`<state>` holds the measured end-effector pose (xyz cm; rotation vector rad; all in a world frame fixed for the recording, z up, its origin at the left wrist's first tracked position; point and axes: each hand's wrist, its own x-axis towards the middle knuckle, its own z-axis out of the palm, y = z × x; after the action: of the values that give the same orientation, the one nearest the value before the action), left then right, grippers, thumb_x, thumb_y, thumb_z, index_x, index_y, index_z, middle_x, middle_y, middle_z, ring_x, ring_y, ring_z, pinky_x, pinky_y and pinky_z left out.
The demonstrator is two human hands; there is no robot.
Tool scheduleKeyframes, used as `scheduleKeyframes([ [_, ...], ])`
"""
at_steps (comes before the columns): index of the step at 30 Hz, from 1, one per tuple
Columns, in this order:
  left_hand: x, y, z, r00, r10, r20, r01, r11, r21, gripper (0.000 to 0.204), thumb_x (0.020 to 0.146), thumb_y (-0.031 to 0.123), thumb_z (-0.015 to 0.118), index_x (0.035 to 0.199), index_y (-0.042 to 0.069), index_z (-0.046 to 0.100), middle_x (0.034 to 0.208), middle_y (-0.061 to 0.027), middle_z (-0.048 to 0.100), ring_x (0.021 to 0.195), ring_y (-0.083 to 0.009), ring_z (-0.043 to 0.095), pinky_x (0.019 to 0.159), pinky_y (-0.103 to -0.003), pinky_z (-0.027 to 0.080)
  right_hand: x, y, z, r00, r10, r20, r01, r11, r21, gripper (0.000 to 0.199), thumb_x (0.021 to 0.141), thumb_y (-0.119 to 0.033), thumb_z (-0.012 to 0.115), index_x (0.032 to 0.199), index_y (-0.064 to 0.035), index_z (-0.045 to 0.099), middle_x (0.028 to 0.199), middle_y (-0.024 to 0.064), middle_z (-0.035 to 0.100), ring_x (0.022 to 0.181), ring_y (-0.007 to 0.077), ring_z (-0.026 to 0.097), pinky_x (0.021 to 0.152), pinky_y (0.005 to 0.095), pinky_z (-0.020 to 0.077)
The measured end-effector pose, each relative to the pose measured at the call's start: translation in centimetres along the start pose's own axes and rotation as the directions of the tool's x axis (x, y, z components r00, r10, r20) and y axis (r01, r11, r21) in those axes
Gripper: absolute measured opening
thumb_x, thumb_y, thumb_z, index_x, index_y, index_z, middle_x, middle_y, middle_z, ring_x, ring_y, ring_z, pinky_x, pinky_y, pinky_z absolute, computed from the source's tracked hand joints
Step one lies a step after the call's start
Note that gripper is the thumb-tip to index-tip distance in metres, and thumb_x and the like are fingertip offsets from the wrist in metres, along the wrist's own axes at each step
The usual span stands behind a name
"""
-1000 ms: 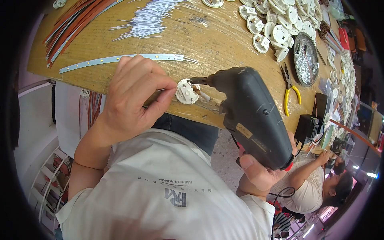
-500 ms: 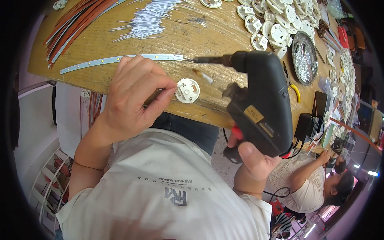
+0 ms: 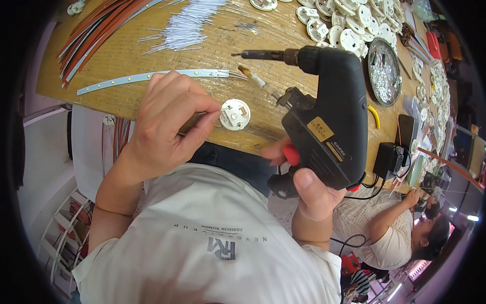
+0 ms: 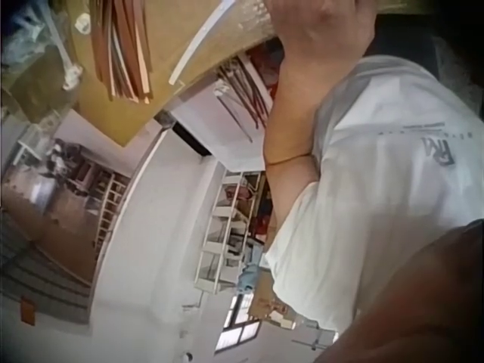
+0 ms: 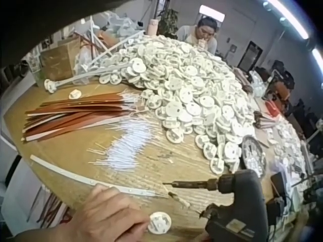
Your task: The person is using a glue gun to attach small circular plastic components onto an LED strip.
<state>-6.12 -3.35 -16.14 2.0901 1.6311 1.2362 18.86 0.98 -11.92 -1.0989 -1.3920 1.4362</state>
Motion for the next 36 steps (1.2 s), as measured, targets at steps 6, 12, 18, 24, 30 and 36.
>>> scheduleKeyframes([
  [6,0.2,0.6,-0.5,1.000,-0.002,0.012,0.001,0.998,0.067,0.022,0.082,0.002,0.080,0.101,0.008,0.069,0.092,-0.0056,0.061,0.086,-0.0269,0.059,0.080,-0.041,0.041,0.2,-0.3,2.1,0.996,0.079,0.050,-0.081,0.995,0.052,0.075,0.087,-0.046,0.070,0.132,0.0136,0.061,0.114,0.0364,0.073,0.098,0.0403,0.078,0.078,0.0421,0.0660],
  [12,0.4,1.1,-1.4,0.997,-0.063,0.043,0.064,0.998,-0.022,0.020,0.083,-0.003,0.080,0.099,0.007,0.072,0.085,-0.0055,0.065,0.080,-0.0252,0.060,0.076,-0.039,0.040,0.7,-0.4,2.4,0.992,0.066,0.109,-0.061,0.997,-0.051,0.079,0.088,-0.050,0.071,0.135,0.0131,0.060,0.121,0.0364,0.073,0.106,0.0391,0.077,0.083,0.0427,0.0666],
  [18,0.8,1.6,0.0,0.996,-0.089,-0.032,0.085,0.989,-0.121,0.017,0.085,-0.001,0.082,0.098,0.006,0.076,0.087,-0.0039,0.066,0.081,-0.0214,0.061,0.078,-0.035,0.041,0.2,-0.3,2.4,0.983,0.085,0.161,-0.083,0.996,-0.021,0.077,0.090,-0.049,0.068,0.134,0.0131,0.060,0.121,0.0355,0.073,0.111,0.0405,0.076,0.086,0.0441,0.0661],
  [24,0.9,2.1,0.3,0.993,-0.119,0.013,0.120,0.986,-0.115,0.017,0.085,0.000,0.081,0.100,0.007,0.078,0.095,-0.0057,0.067,0.088,-0.0222,0.062,0.080,-0.034,0.044,-0.1,-0.3,2.3,0.988,0.059,0.141,-0.079,0.988,0.135,0.073,0.090,-0.052,0.067,0.130,0.0083,0.063,0.127,0.0390,0.069,0.120,0.0456,0.072,0.091,0.0479,0.0643],
  [30,1.1,2.1,1.1,0.992,-0.126,-0.022,0.121,0.980,-0.156,0.016,0.084,0.005,0.079,0.097,0.011,0.072,0.096,-0.0025,0.062,0.087,-0.0211,0.061,0.082,-0.037,0.040,0.0,-0.5,2.3,0.982,0.050,0.183,-0.086,0.978,0.191,0.071,0.088,-0.056,0.068,0.127,0.0039,0.065,0.132,0.0412,0.066,0.126,0.0489,0.068,0.093,0.0500,0.0634],
  [36,0.8,2.0,0.9,0.989,-0.149,0.020,0.150,0.972,-0.182,0.015,0.087,0.001,0.078,0.099,0.007,0.071,0.100,-0.0057,0.064,0.089,-0.0207,0.062,0.079,-0.034,0.045,0.3,-0.1,2.9,0.985,0.033,0.170,-0.067,0.978,0.200,0.071,0.090,-0.051,0.068,0.130,0.0070,0.064,0.135,0.0403,0.065,0.129,0.0475,0.067,0.098,0.0508,0.0623],
])
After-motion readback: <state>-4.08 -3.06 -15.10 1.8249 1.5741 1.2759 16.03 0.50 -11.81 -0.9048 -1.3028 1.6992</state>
